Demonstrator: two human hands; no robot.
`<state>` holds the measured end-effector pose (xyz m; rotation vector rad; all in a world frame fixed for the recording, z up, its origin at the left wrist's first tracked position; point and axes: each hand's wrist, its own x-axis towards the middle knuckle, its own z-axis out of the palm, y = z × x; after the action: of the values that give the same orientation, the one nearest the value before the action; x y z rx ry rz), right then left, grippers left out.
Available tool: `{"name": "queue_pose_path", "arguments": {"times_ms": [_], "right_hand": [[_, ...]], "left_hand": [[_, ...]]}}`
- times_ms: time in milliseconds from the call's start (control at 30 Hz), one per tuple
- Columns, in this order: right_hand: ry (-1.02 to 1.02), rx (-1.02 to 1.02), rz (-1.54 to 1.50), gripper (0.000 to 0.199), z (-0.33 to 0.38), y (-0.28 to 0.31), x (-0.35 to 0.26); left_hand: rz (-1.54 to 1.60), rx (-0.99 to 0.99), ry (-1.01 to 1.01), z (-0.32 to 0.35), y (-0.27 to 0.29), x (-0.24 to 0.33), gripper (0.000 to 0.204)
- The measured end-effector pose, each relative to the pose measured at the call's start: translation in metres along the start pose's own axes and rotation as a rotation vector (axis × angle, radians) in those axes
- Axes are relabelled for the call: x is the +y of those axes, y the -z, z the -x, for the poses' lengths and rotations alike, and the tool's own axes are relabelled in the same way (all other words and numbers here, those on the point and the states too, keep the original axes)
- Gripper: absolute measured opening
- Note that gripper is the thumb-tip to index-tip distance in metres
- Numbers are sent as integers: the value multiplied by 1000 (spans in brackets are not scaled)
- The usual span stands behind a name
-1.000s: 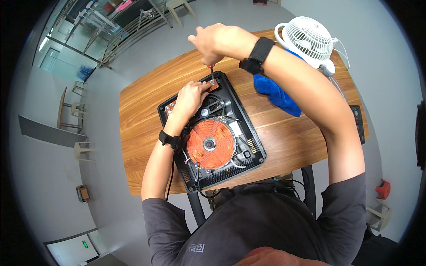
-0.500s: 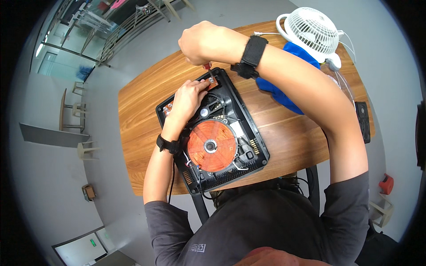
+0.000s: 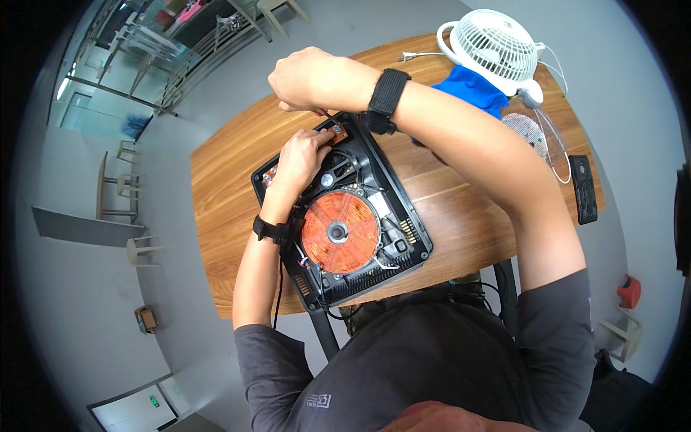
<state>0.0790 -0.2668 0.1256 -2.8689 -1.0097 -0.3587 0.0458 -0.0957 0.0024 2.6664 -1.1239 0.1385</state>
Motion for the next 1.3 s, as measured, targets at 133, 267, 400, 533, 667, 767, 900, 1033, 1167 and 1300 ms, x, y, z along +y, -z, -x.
{"name": "queue_pose_path", "arguments": {"times_ms": [133, 267, 400, 533, 667, 767, 900, 1033, 1167, 1300], "right_hand": [[-190, -144, 93, 27, -7, 15, -3], [-166, -245, 95, 39, -3, 18, 19], [-108, -369, -103, 51, 17, 45, 12], [-186, -444, -48, 33, 17, 50, 5], [-148, -320, 86, 26, 4, 29, 13], [-243, -375, 175, 30, 0, 30, 12], [-194, -251, 60, 26, 13, 24, 18], [-158, -354, -220, 27, 17, 32, 19], [-130, -278, -141, 23, 16, 32, 9], [-185, -241, -26, 23, -2, 12, 9]], "left_hand": [[-7, 11, -1, 0, -1, -1, 32], [1, 2, -3, -6, 3, 0, 31], [36, 8, 11, 0, 0, -6, 33], [19, -15, 40, 0, 4, 3, 35], [3, -3, 16, -3, 1, 3, 32], [9, 14, 19, -2, -2, 0, 31], [2, -17, 55, -2, 1, 2, 33], [31, 5, 29, 0, 0, -3, 32], [36, -11, 52, 2, 4, 5, 32], [19, -12, 54, -1, 3, 5, 32]]}}
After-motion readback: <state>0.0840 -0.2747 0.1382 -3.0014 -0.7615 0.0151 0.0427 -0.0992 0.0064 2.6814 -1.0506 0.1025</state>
